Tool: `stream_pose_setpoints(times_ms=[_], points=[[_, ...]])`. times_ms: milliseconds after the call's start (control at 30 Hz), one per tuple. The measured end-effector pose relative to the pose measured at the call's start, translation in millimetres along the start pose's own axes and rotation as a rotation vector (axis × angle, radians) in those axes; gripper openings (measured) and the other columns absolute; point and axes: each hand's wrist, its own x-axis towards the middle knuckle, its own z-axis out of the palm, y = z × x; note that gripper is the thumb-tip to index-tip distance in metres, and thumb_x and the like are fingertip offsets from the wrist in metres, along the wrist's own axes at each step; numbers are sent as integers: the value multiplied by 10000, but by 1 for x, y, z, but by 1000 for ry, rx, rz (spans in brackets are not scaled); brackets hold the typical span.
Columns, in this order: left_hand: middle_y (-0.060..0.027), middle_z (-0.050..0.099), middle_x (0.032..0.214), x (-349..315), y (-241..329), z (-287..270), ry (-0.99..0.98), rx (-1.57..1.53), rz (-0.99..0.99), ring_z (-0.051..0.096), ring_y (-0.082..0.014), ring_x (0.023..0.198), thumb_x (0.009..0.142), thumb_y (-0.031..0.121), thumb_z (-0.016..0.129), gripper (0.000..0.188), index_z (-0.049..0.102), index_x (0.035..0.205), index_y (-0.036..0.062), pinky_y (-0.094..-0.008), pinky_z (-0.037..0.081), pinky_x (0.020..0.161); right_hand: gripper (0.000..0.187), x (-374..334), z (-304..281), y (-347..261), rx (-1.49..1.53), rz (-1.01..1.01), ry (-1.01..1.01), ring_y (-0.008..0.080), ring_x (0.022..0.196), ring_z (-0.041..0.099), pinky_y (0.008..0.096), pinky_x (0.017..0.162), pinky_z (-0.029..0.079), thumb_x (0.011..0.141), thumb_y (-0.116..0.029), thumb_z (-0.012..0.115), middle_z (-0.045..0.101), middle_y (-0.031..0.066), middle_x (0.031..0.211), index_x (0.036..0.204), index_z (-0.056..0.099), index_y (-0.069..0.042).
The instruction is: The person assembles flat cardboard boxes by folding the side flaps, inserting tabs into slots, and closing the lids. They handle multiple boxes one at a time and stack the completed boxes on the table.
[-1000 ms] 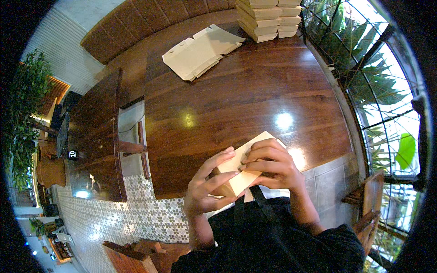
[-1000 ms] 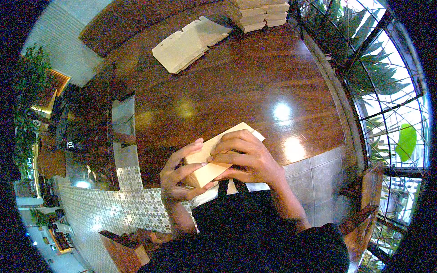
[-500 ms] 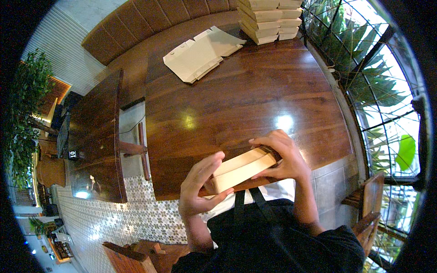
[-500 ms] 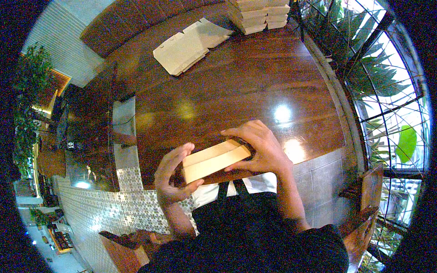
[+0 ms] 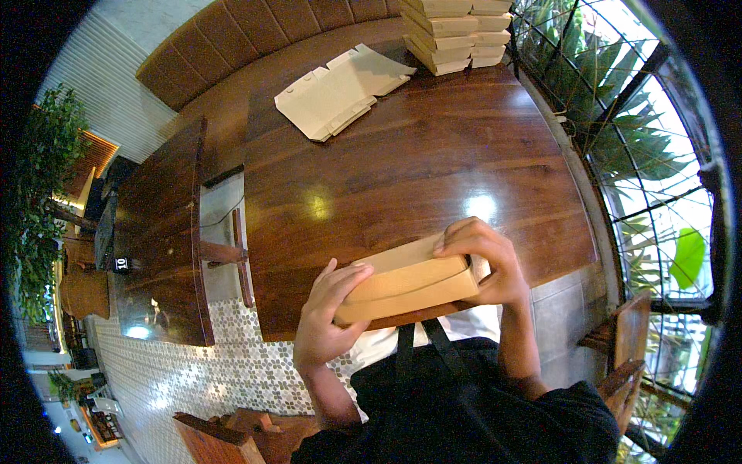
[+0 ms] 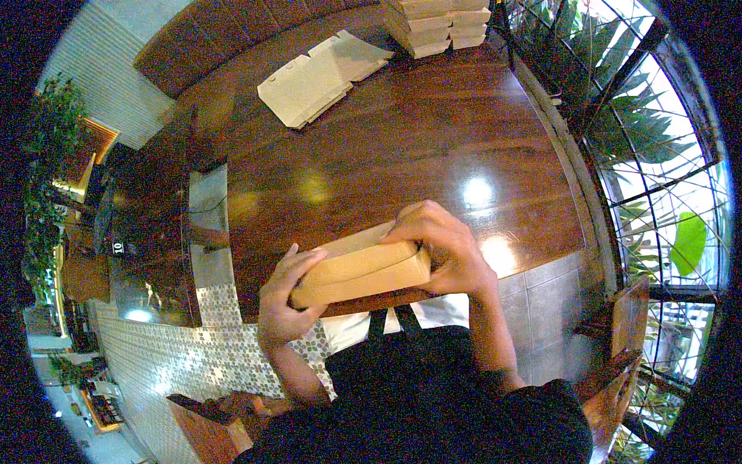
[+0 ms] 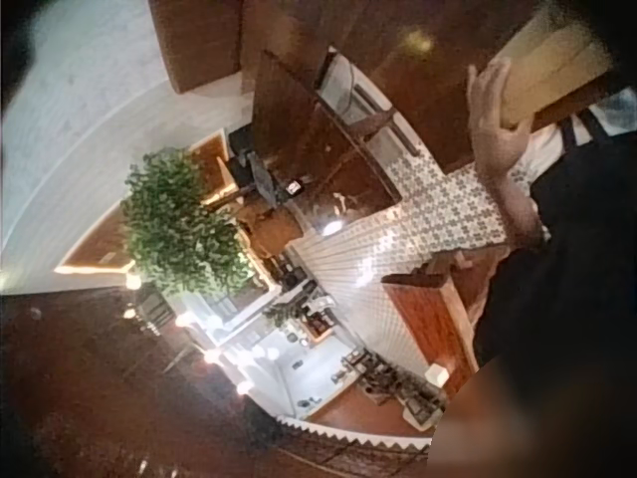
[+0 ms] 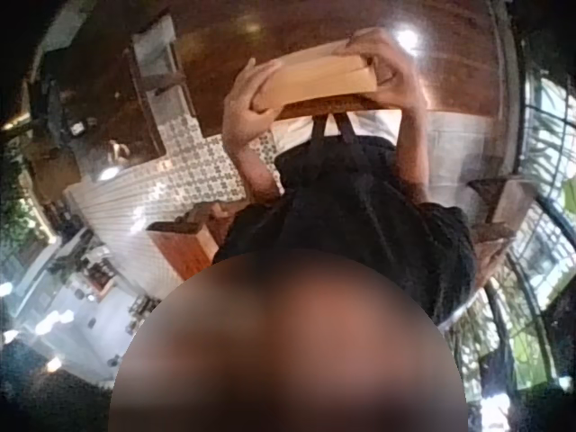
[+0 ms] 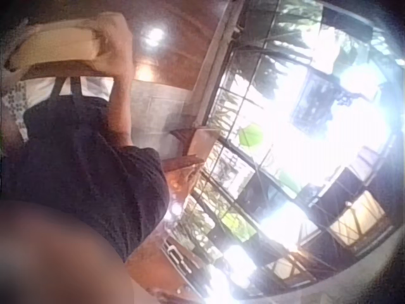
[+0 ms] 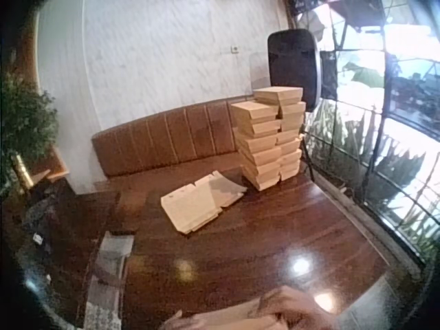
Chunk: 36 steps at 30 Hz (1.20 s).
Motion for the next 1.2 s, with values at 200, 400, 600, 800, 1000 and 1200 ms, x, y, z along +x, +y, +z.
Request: stream_pose_setpoints(times_ms=[200,400,600,800,1000,1200], points=[[-129,655,1342,29,21,35,31,-38,73,615,-371,1247,675,126,872,751,568,1362,100,-526,446,1111,579,10,26,-19,-121,-94,-188,307,1094,664,439,922,511,651,-209,877,699,78,1116,1205,741,-110],[-131,664,1326,17,3,45,99,-182,21,622,-384,1225,641,122,897,778,575,1348,89,-494,486,1050,594,19,12,-20,-218,-11,-88,316,1089,686,435,933,513,664,-268,914,726,113,1139,1196,743,-68],[-162,446,1582,-23,-37,113,276,-607,-122,477,-354,1416,913,563,755,812,517,1469,21,-503,408,1153,672,20,28,-20,432,222,199,271,1253,598,444,1091,465,896,-467,807,606,172,1304,1313,622,28],[-130,368,1642,15,1,124,863,-1059,-390,410,-341,1481,959,867,244,987,281,1625,139,-529,345,1218,749,26,37,-23,237,309,24,377,1390,498,460,1185,367,989,-385,680,470,236,1526,1574,398,-12],[-139,313,1669,20,36,113,881,-934,-414,345,-324,1518,945,880,151,1043,233,1635,104,-506,282,1249,830,15,31,-21,220,186,61,359,1474,417,451,1229,299,1010,-413,654,410,237,1601,1619,280,9],[-184,333,1632,48,29,70,335,-684,-68,325,-324,1518,1001,682,507,971,226,1625,-7,-473,280,1237,768,-3,29,11,614,579,376,262,1430,457,427,1202,344,1053,-431,606,488,107,1552,1617,297,-10]])
